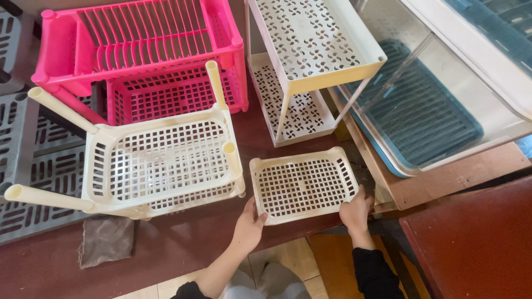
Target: The person assembles a small plastic stool by inserting four cylindrical legs into a perforated seat base. The person repeatedly inserts and removes the legs, then places the completed stool on the table.
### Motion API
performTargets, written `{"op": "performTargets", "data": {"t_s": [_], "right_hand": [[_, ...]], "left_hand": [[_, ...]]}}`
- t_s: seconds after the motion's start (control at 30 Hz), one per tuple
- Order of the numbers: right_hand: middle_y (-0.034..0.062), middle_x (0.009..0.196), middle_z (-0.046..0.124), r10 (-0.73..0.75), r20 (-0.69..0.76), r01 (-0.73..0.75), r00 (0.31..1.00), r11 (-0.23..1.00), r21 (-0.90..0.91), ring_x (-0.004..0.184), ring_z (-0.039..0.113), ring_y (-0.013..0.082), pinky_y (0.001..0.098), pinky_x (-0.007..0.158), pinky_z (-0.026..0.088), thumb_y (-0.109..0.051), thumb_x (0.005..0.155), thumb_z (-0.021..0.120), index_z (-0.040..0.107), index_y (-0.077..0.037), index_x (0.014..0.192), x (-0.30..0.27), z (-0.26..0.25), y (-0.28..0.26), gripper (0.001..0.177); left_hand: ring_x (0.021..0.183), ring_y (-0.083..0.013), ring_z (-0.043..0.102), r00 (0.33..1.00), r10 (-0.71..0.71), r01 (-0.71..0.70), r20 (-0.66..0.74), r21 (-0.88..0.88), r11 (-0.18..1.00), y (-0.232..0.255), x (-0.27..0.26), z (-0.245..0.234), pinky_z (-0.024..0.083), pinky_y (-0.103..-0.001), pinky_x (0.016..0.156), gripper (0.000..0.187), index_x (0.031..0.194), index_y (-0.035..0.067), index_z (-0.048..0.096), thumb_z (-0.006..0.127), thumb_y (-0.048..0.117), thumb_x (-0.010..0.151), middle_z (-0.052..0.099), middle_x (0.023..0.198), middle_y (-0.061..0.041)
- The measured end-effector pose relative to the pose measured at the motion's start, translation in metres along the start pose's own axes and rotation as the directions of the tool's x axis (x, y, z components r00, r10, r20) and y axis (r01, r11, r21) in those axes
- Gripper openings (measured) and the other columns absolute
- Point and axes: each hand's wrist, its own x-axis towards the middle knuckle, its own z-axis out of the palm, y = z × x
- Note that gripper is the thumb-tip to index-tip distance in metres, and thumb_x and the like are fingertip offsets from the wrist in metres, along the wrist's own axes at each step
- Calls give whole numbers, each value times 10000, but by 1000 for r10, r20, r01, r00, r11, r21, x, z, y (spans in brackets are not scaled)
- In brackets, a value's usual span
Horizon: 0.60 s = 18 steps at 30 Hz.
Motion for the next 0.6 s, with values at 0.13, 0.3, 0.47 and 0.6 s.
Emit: {"op": "performTargets", "data": {"t_s": [0.13,0.3,0.47,0.6], "right_hand": [[464,1320,371,-10,3,10,1000,999,-31,1200,398,567,597,1105,322,45,799,586,275,124,1559,2,13,17,825],[429,1341,367,9,-11,-9,1000,997,-83,1244,377,555,591,1103,318,25,786,625,246,128,1552,-5,10,7,861],[406,1505,287,-278,-113,262,954,955,-138,1401,282,543,593,1151,284,38,776,632,236,150,1525,-22,-14,-50,855],[318,1563,258,-340,36,328,940,925,191,1457,232,465,537,1157,290,-35,853,646,277,52,1538,-50,-22,-136,783]], "left_hand": [[1286,-263,643,999,-51,51,7,-5,999,-6,2,3,483,-363,1049,639,1528,71,368,604,107,936,666,1369,-169],[1282,-298,609,1000,29,-28,-2,135,990,-8,2,0,480,-375,1042,676,1547,83,350,639,161,941,629,1386,-195],[946,-317,762,992,-122,125,-26,137,983,-2,-2,-8,576,-353,879,697,1534,108,359,661,199,913,658,1350,-133],[1014,-230,752,979,151,-133,-135,132,982,9,-14,-30,604,-337,809,378,1287,36,644,660,158,929,762,1163,-149]]}}
